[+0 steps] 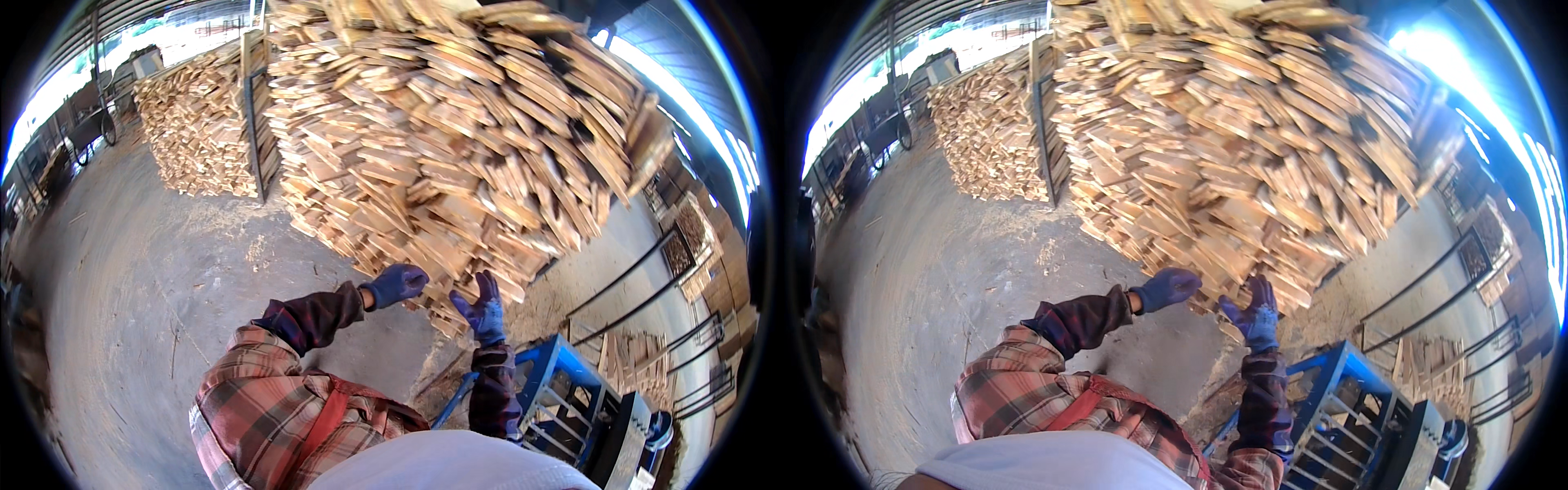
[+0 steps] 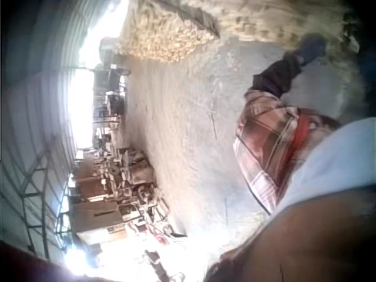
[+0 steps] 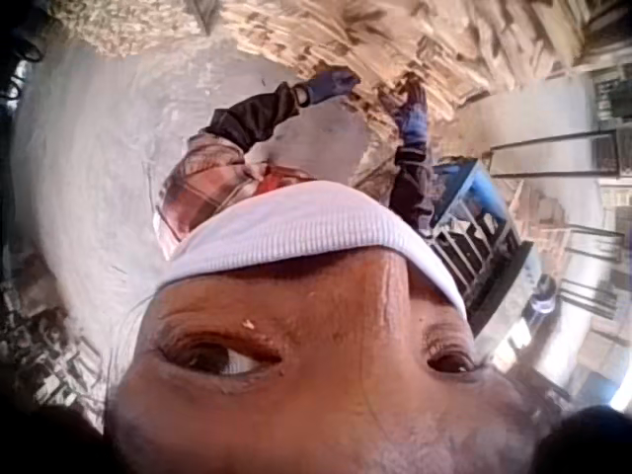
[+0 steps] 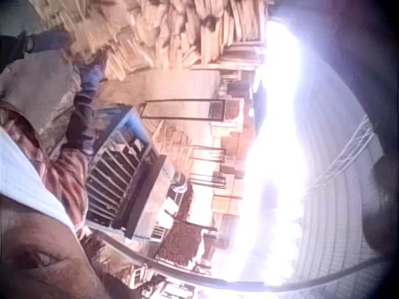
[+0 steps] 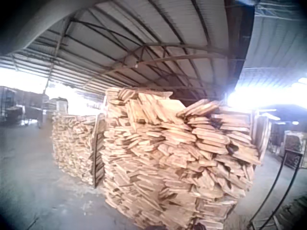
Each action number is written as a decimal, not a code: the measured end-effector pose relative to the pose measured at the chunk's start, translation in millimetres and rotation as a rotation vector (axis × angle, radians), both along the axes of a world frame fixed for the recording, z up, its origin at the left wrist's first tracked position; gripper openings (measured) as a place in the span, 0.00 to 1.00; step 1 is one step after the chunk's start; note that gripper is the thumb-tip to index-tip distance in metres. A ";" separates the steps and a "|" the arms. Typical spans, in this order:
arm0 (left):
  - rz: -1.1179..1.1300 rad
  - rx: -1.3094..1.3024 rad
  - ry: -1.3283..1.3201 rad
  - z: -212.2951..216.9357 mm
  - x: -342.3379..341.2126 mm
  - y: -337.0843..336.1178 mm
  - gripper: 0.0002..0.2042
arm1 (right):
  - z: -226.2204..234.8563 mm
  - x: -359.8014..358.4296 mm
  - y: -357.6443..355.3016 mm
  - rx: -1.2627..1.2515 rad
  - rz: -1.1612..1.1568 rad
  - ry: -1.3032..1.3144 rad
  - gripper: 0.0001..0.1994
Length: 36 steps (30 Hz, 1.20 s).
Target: The person repeatedly picks up wooden planks from a large pile and feeds them into a blue industrial machine. The machine processes the wood, and the person then places the finished pieces onto a growing stack. This cycle of picking, feeding, and stacking continues throughout the video.
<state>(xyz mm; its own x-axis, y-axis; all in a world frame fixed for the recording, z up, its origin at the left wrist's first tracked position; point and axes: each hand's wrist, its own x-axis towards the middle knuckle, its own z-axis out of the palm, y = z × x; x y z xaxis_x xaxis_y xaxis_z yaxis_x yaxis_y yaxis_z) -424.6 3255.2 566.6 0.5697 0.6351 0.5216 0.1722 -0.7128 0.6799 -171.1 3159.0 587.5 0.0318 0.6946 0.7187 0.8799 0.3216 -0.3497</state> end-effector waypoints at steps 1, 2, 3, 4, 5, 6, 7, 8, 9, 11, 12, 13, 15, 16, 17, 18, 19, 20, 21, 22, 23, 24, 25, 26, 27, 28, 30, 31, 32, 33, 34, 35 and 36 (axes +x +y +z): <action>0.019 0.105 -0.033 7.3 -19.8 18.0 0.10 | 12.3 -7.5 14.1 0.028 0.005 -0.067 0.38; 0.028 0.209 -0.070 15.0 -35.5 37.3 0.10 | 26.0 -11.2 26.1 0.055 0.000 -0.138 0.37; -0.001 0.240 -0.083 29.5 -51.5 60.6 0.10 | 41.4 -19.4 36.6 0.036 -0.032 -0.138 0.35; -0.018 0.193 0.007 40.8 -68.9 78.5 0.10 | 51.7 -27.7 45.5 0.009 -0.012 -0.113 0.33; -0.035 0.226 -0.058 53.7 -79.2 102.4 0.10 | 62.7 -39.0 56.0 0.020 -0.038 -0.092 0.32; -0.082 -0.004 -0.098 79.9 -87.5 117.8 0.12 | 65.8 -50.1 67.9 0.014 -0.068 -0.062 0.31; -0.027 0.211 -0.104 107.4 -93.7 143.4 0.16 | 74.6 -67.9 80.1 0.018 -0.070 -0.004 0.29; 0.005 0.314 -0.136 140.8 -87.0 164.8 0.22 | 70.0 -76.9 91.0 0.054 -0.050 0.074 0.28; 0.033 0.501 -0.126 175.7 -81.6 191.1 0.27 | 65.7 -88.6 98.1 0.080 -0.031 0.082 0.27; 0.099 0.632 -0.164 246.6 -57.7 220.6 0.33 | 48.0 -109.1 105.4 0.106 -0.017 0.089 0.26; 0.150 0.739 -0.158 279.3 -39.7 232.5 0.35 | 34.9 -114.3 101.2 0.059 -0.042 0.078 0.26; 0.271 0.908 -0.153 311.9 -20.4 245.1 0.34 | 19.9 -115.3 95.4 0.021 -0.073 0.065 0.26; 0.378 1.093 -0.239 364.7 28.3 249.6 0.33 | -23.5 -101.8 72.8 -0.091 -0.175 0.116 0.26; 0.381 1.117 -0.315 386.1 50.1 246.7 0.33 | -47.6 -93.2 57.9 -0.157 -0.225 0.187 0.25; 0.422 1.138 -0.287 416.4 63.5 264.1 0.43 | -65.6 -92.2 54.8 -0.185 -0.239 0.211 0.25; 0.454 1.154 -0.269 445.4 79.2 276.0 0.54 | -83.7 -85.9 49.6 -0.213 -0.268 0.232 0.24; 0.536 1.195 -0.210 469.0 87.3 287.5 0.55 | -101.9 -80.1 44.4 -0.254 -0.272 0.304 0.24; 0.587 1.215 -0.163 482.6 108.1 287.7 0.56 | -125.0 -70.1 29.5 -0.306 -0.312 0.382 0.24; 0.613 1.170 -0.085 494.1 125.1 283.4 0.56 | -149.5 -60.3 11.8 -0.390 -0.373 0.475 0.25; 0.677 1.170 -0.101 511.4 135.3 288.8 0.55 | -166.9 -52.0 6.2 -0.452 -0.405 0.559 0.26; 0.651 1.042 0.013 521.2 151.6 273.8 0.54 | -180.6 -43.0 -6.6 -0.528 -0.476 0.623 0.26; 0.635 0.919 0.138 530.9 161.6 259.3 0.53 | -192.2 -37.1 -15.8 -0.608 -0.529 0.688 0.26; 0.732 0.925 0.088 543.8 167.2 262.4 0.52 | -205.8 -32.7 -15.7 -0.595 -0.522 0.722 0.25; 0.761 1.101 0.002 556.9 161.0 283.0 0.51 | -219.0 -27.2 -5.4 -0.587 -0.489 0.750 0.24; 0.772 1.033 0.048 556.3 171.8 274.4 0.50 | -226.5 -21.4 -1.3 -0.684 -0.489 0.868 0.23; 0.785 0.962 0.093 557.7 182.2 265.1 0.50 | -232.0 -5.5 6.5 -0.661 -0.432 0.848 0.23; 0.725 0.953 0.140 562.8 183.2 260.2 0.49 | -224.9 18.9 24.0 -0.643 -0.287 0.795 0.22; 0.696 0.938 0.160 560.8 182.8 259.3 0.48 | -220.8 29.8 39.1 -0.601 -0.242 0.714 0.19; 0.729 0.933 0.169 557.6 180.8 260.3 0.47 | -207.6 34.4 56.3 -0.520 -0.184 0.749 0.17; 0.729 0.948 0.168 559.1 173.2 263.1 0.47 | -184.1 36.5 76.8 -0.403 -0.115 0.611 0.16; 0.714 0.962 0.149 564.5 167.9 262.1 0.47 | -163.7 41.5 98.8 -0.384 -0.051 0.570 0.16; 0.692 0.938 0.171 565.1 168.0 251.3 0.47 | -144.4 49.0 116.4 -0.372 -0.009 0.532 0.16; 0.693 0.967 0.164 564.3 159.6 249.9 0.47 | -114.8 46.8 136.3 -0.348 0.036 0.581 0.17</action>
<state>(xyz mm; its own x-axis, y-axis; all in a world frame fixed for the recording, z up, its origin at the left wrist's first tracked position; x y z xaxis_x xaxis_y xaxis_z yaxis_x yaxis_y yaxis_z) -265.0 3505.1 1130.9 0.3659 0.2183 0.9047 0.7550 -0.6380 -0.1514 -124.3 3295.4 472.7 0.3180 0.8902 0.3262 0.5085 0.1303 -0.8512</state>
